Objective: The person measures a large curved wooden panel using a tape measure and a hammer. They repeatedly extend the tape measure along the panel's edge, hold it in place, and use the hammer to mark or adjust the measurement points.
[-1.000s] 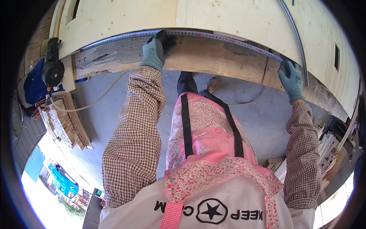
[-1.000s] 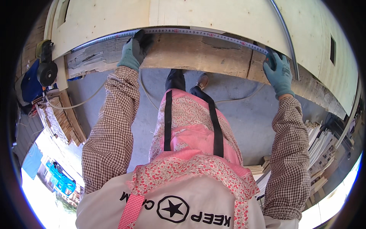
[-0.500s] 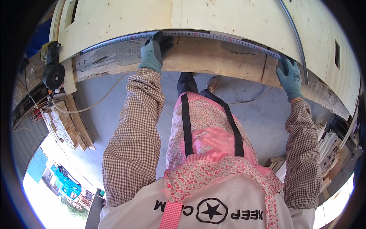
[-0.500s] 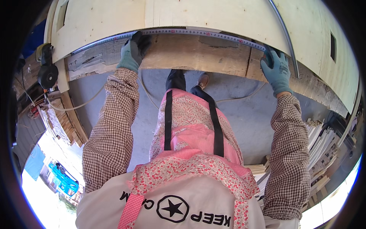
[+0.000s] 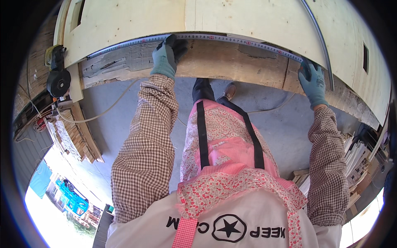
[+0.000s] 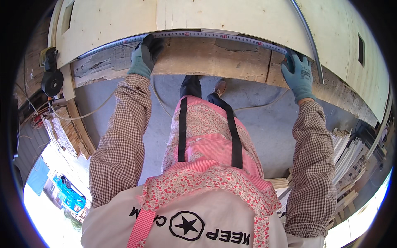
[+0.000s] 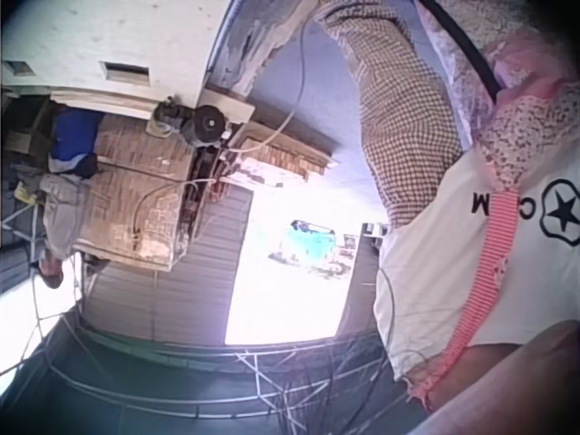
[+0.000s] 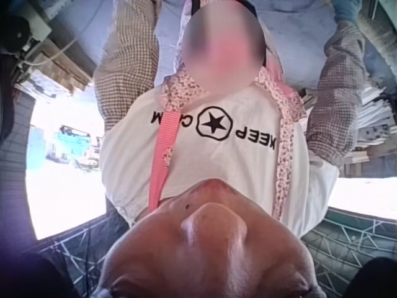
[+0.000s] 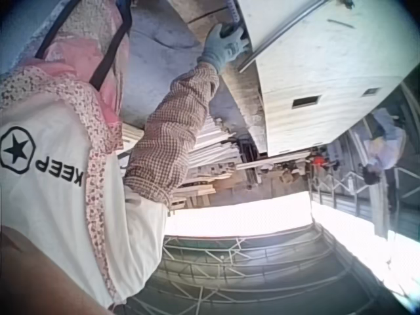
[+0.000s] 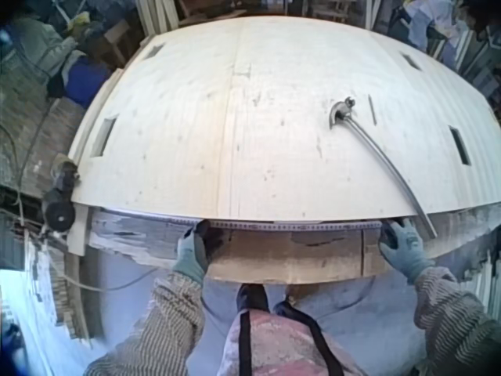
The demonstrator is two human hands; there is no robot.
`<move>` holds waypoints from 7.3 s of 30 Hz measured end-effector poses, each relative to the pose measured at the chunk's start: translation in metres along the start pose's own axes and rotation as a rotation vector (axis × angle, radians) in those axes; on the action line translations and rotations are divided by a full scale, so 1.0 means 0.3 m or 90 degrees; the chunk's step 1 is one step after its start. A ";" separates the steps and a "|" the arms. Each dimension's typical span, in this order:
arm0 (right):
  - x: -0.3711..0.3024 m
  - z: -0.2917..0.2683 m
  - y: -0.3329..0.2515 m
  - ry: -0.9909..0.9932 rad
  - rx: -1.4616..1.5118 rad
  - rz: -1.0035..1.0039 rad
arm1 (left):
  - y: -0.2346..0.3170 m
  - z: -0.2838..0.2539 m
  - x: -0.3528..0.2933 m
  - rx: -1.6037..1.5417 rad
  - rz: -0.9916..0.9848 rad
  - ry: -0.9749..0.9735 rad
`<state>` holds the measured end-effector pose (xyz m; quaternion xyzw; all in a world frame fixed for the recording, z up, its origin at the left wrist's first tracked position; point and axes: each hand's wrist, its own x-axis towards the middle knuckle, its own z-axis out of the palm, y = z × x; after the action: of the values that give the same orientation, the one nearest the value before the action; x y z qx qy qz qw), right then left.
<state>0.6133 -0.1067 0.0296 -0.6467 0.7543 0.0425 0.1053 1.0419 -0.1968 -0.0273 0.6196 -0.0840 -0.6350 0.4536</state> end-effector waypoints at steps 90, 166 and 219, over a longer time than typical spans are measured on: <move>-0.634 -0.202 1.892 0.242 0.792 0.716 | -1.327 2.011 -1.301 0.913 -0.266 -0.764; -0.282 -0.191 3.894 0.305 0.118 0.087 | -2.028 2.977 -1.055 1.373 0.492 -0.378; 0.326 -0.265 0.513 -0.149 -0.072 -0.849 | -1.836 2.806 -0.768 0.508 0.582 -0.147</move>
<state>0.4398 -0.1926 0.0751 -0.9691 0.1747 0.0778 0.1560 0.0141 -0.1071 -0.0483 0.5702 -0.6204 -0.3591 0.4013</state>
